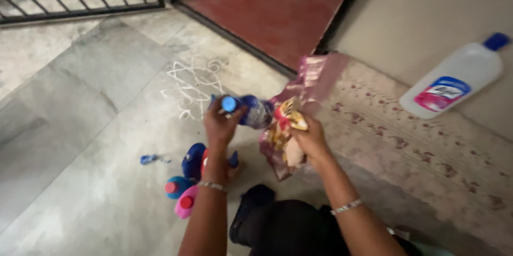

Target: The person sits on the floor and wipes several plastic bottles with a cloth. They handle a white bottle with a blue cap, a blue bottle, and a beige pump bottle, wiping each one thoroughly before placing them on a nearby bench.

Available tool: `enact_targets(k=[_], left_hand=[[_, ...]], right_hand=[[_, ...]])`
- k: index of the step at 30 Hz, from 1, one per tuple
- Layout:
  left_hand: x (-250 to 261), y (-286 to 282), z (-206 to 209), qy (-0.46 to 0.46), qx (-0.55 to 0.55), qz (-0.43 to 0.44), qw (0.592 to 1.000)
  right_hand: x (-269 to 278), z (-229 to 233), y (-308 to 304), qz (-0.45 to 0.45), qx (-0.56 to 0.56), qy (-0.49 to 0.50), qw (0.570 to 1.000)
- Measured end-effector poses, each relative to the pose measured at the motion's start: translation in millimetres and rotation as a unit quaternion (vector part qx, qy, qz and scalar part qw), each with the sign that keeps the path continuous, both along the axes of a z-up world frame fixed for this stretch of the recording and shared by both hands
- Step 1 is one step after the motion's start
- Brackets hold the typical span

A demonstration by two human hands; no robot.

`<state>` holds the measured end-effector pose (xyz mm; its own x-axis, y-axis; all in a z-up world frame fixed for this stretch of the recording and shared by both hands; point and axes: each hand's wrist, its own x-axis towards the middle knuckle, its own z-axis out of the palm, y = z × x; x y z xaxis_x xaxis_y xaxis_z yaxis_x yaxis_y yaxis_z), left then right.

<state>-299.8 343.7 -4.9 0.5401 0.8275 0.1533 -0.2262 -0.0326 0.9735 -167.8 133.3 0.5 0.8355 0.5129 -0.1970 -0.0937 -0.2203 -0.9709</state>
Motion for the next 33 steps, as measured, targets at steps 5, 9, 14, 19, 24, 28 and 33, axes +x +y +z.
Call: enact_targets(k=[5, 9, 14, 19, 24, 28, 33], left_hand=[[4, -26, 107, -0.084, -0.035, 0.065, 0.994], [38, -74, 143, -0.270, -0.167, 0.029, 0.948], [90, -152, 139, -0.227, -0.234, -0.034, 0.945], [128, -177, 127, -0.072, -0.224, -0.103, 0.966], [151, -203, 102, -0.038, -0.175, -0.146, 0.973], [163, -217, 99, -0.036, -0.132, -0.185, 0.973], [173, -219, 99, -0.047, -0.133, -0.223, 0.965]], right_hand=[[23, 137, -76, -0.104, 0.108, -0.001, 0.989], [24, 201, -127, -0.156, 0.178, -0.081, 0.968], [44, 184, -191, -0.191, 0.178, -0.163, 0.951], [80, 132, -225, -0.244, 0.128, -0.185, 0.943], [84, 113, -231, -0.191, 0.034, -0.169, 0.966], [82, 116, -211, -0.088, 0.050, -0.248, 0.964], [78, 110, -188, -0.073, 0.036, -0.224, 0.971]])
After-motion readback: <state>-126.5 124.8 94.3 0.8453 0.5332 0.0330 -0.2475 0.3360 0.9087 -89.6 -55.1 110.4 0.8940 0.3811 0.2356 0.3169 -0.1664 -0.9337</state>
